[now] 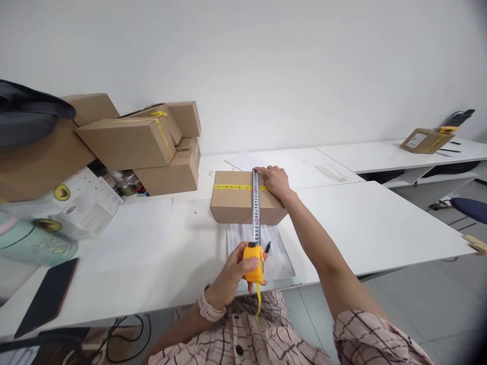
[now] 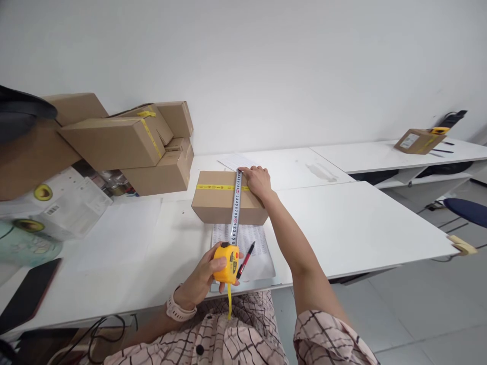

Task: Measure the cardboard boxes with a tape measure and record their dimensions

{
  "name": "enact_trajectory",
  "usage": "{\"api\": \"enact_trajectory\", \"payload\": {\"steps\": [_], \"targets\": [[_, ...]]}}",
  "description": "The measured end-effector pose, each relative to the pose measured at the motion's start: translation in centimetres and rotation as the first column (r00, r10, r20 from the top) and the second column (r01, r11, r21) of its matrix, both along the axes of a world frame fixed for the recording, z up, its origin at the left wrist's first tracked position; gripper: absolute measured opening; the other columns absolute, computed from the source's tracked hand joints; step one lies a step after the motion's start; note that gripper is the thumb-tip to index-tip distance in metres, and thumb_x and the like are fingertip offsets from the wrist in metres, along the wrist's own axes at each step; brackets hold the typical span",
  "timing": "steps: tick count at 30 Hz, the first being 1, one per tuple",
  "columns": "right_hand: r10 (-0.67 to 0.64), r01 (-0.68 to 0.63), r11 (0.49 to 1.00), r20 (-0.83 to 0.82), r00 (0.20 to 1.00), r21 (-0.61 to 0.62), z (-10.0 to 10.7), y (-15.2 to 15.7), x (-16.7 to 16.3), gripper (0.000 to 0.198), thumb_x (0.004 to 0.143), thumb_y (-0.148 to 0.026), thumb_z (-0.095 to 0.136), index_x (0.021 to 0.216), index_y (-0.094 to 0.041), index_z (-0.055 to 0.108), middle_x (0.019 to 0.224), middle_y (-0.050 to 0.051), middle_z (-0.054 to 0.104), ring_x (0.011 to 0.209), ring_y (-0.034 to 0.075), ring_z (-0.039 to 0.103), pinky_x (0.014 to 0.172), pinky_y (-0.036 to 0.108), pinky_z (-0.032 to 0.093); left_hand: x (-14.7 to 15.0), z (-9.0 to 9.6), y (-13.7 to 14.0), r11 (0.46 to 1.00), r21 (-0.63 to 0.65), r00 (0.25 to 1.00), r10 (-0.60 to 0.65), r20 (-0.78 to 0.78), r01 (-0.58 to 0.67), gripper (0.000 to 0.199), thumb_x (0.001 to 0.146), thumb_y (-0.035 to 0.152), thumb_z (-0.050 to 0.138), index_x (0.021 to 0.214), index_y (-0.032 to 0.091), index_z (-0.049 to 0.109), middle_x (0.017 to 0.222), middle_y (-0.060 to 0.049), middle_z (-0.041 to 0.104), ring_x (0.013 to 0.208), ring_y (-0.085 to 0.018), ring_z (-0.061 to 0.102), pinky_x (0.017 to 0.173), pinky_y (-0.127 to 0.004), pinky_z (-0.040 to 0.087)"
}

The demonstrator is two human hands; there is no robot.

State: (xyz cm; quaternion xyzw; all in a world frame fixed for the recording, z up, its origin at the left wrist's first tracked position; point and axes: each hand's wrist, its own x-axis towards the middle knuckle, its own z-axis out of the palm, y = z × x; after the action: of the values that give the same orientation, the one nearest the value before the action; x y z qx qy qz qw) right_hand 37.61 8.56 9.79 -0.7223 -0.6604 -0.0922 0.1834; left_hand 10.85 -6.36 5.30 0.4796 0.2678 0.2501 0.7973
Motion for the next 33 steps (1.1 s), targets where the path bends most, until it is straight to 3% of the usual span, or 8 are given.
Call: {"api": "enact_trajectory", "payload": {"steps": [6, 13, 21, 33], "targets": [[0.005, -0.005, 1.0, -0.007, 1.0, -0.008, -0.1, -0.1, 0.0, 0.053, 0.098, -0.013, 0.033, 0.138, -0.032, 0.061, 0.113, 0.011, 0.068, 0.105, 0.027, 0.055, 0.088, 0.037, 0.035, -0.1, -0.8, -1.1, 1.0, -0.022, 1.0, -0.018, 0.01, 0.018, 0.059, 0.073, 0.05, 0.078, 0.115, 0.019, 0.05, 0.122, -0.015, 0.063, 0.068, -0.021, 0.075, 0.037, -0.015, 0.042], [0.021, -0.021, 1.0, 0.071, 0.997, 0.002, 0.3, -0.7, -0.7, 0.059, 0.097, -0.01, 0.032, 0.146, -0.036, 0.052, 0.119, 0.01, 0.066, 0.102, 0.027, 0.053, 0.082, 0.037, 0.033, -0.3, -1.4, -1.1, 0.999, -0.034, 0.999, -0.019, 0.036, 0.021, 0.055, 0.075, 0.05, 0.076, 0.113, 0.018, 0.051, 0.12, -0.015, 0.064, 0.066, -0.019, 0.073, 0.036, -0.015, 0.041], [0.031, -0.017, 0.997, 0.2, 0.979, -0.073, 0.5, 0.1, -1.1, 0.052, 0.1, -0.018, 0.032, 0.145, -0.034, 0.053, 0.12, 0.013, 0.066, 0.103, 0.029, 0.052, 0.077, 0.037, 0.033, -0.4, -0.7, -1.0, 0.999, -0.037, 0.998, -0.009, 0.056, 0.011, 0.056, 0.075, 0.05, 0.076, 0.114, 0.019, 0.05, 0.119, -0.015, 0.064, 0.069, -0.021, 0.074, 0.037, -0.014, 0.041], [-0.019, 0.021, 1.0, 0.127, 0.992, -0.017, 0.2, 0.1, -1.3, 0.05, 0.099, -0.019, 0.034, 0.143, -0.031, 0.056, 0.116, 0.013, 0.069, 0.105, 0.029, 0.054, 0.083, 0.039, 0.035, -0.7, -1.6, -0.6, 0.999, -0.025, 0.998, -0.035, 0.054, 0.037, 0.061, 0.074, 0.048, 0.08, 0.119, 0.022, 0.048, 0.117, -0.012, 0.065, 0.071, -0.02, 0.073, 0.04, -0.015, 0.045]]}}
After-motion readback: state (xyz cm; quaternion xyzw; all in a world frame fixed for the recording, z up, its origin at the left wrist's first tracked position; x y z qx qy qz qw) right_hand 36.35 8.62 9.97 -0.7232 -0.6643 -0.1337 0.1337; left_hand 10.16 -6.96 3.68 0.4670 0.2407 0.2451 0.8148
